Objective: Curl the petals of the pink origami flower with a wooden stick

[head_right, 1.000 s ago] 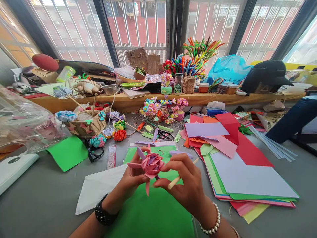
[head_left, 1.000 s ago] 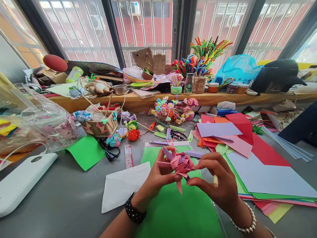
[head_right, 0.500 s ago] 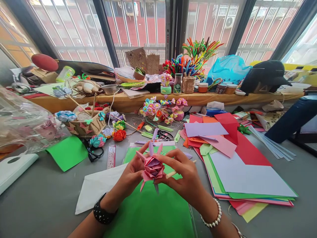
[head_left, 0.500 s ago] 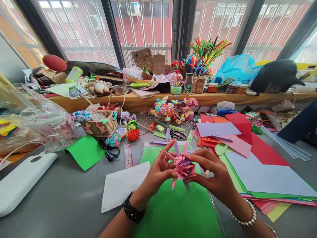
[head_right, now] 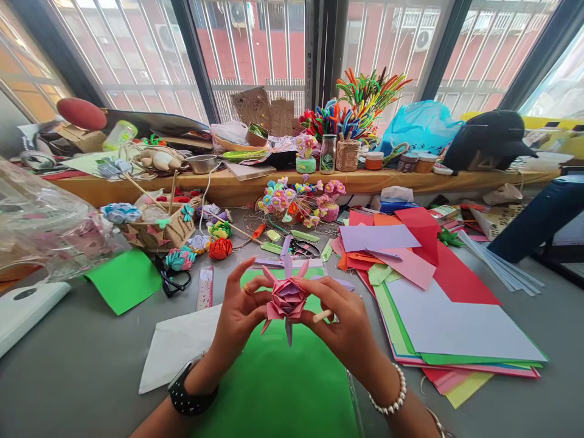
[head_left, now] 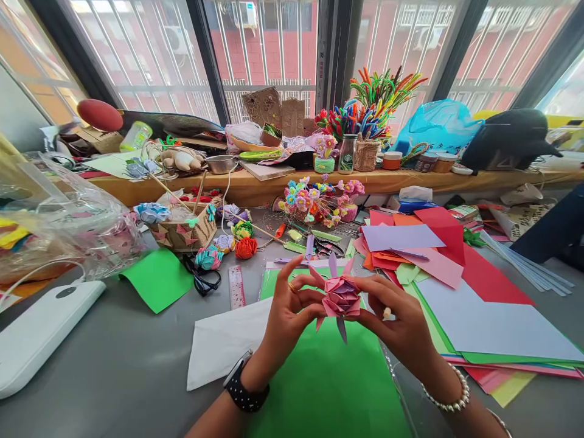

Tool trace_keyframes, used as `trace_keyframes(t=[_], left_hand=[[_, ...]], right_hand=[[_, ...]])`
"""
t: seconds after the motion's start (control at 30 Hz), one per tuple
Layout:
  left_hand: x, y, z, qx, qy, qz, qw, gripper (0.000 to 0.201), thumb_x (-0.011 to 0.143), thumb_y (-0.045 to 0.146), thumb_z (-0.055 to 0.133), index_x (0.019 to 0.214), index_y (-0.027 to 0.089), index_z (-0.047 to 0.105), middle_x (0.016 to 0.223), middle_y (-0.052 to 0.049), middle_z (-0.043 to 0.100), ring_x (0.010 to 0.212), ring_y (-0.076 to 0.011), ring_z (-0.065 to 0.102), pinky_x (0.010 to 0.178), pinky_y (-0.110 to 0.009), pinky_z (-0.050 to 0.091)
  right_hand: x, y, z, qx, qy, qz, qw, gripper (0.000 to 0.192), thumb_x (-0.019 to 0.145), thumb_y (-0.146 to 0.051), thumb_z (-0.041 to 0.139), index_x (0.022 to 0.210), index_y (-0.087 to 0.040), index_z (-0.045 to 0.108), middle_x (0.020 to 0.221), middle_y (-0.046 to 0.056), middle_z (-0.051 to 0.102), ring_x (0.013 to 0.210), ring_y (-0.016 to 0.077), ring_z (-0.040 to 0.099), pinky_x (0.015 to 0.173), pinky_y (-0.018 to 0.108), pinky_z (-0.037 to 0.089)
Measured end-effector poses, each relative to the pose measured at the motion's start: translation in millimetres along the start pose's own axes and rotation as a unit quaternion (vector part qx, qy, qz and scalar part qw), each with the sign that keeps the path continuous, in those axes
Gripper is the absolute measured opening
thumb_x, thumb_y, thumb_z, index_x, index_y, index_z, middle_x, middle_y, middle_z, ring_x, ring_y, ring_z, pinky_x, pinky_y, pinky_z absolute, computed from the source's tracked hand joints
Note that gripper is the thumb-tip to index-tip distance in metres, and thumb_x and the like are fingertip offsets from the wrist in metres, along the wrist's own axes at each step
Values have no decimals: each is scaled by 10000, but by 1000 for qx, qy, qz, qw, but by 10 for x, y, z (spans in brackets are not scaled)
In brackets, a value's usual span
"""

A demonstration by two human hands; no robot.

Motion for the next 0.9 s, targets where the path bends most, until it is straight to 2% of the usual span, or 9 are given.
trace_keyframes(t=[0.1, 0.23, 0.4, 0.5, 0.73, 0.9], left_hand=[[-7, -39, 36, 39, -42, -30, 998, 410, 694, 215, 677, 1076, 295, 553, 857, -8, 621, 668, -131, 627, 498, -168, 466], [-39, -133, 65, 90, -104, -94, 986, 467, 697, 257, 673, 1147, 228, 554, 908, -63, 669, 741, -167, 615, 587, -218, 488], [-46, -86, 36, 109, -99, -94, 985, 401, 653, 195, 709, 1043, 222, 623, 1015, -53, 663, 893, -204, 620, 804, -288, 487], [-48, -79, 35, 113, -93, -91, 985, 393, 634, 177, 720, 1017, 207, 633, 983, -55, 672, 860, -202, 632, 793, -294, 499], [-62, -124, 51, 128, -106, -106, 980, 396, 634, 169, 717, 1019, 188, 627, 969, -71, 671, 822, -199, 635, 731, -281, 520], [-76, -109, 67, 138, -114, -102, 979, 393, 630, 178, 721, 1011, 189, 624, 914, -58, 674, 780, -180, 631, 704, -261, 520]], right_hand=[[14, -24, -13, -5, 8, -13, 1000, 260, 815, -272, 563, 1072, -233, 568, 818, 23, 604, 505, 87, 476, 430, 197, 406], [28, -42, 40, 6, -24, -29, 999, 274, 824, -315, 544, 1091, -258, 573, 813, 21, 602, 511, 87, 487, 433, 195, 413], [36, -16, 81, 9, -70, -17, 997, 354, 817, -365, 541, 1154, -258, 533, 761, 4, 587, 495, 88, 472, 456, 204, 421], [29, -12, 83, 2, -82, -20, 996, 330, 832, -385, 510, 1129, -248, 553, 747, 6, 594, 466, 82, 450, 457, 206, 417], [34, -113, 40, -25, -49, -67, 996, 317, 814, -385, 528, 1012, -155, 619, 623, 11, 589, 406, 74, 426, 383, 186, 375], [49, -195, -5, -7, -25, -91, 996, 240, 802, -340, 562, 938, -155, 635, 640, 32, 632, 448, 87, 520, 407, 180, 423]])
Point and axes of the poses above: each hand's wrist, its own x-axis towards the middle knuckle, its own z-axis out of the palm, y = z × x, the point moved 9 cm from there along x, towards the middle knuckle
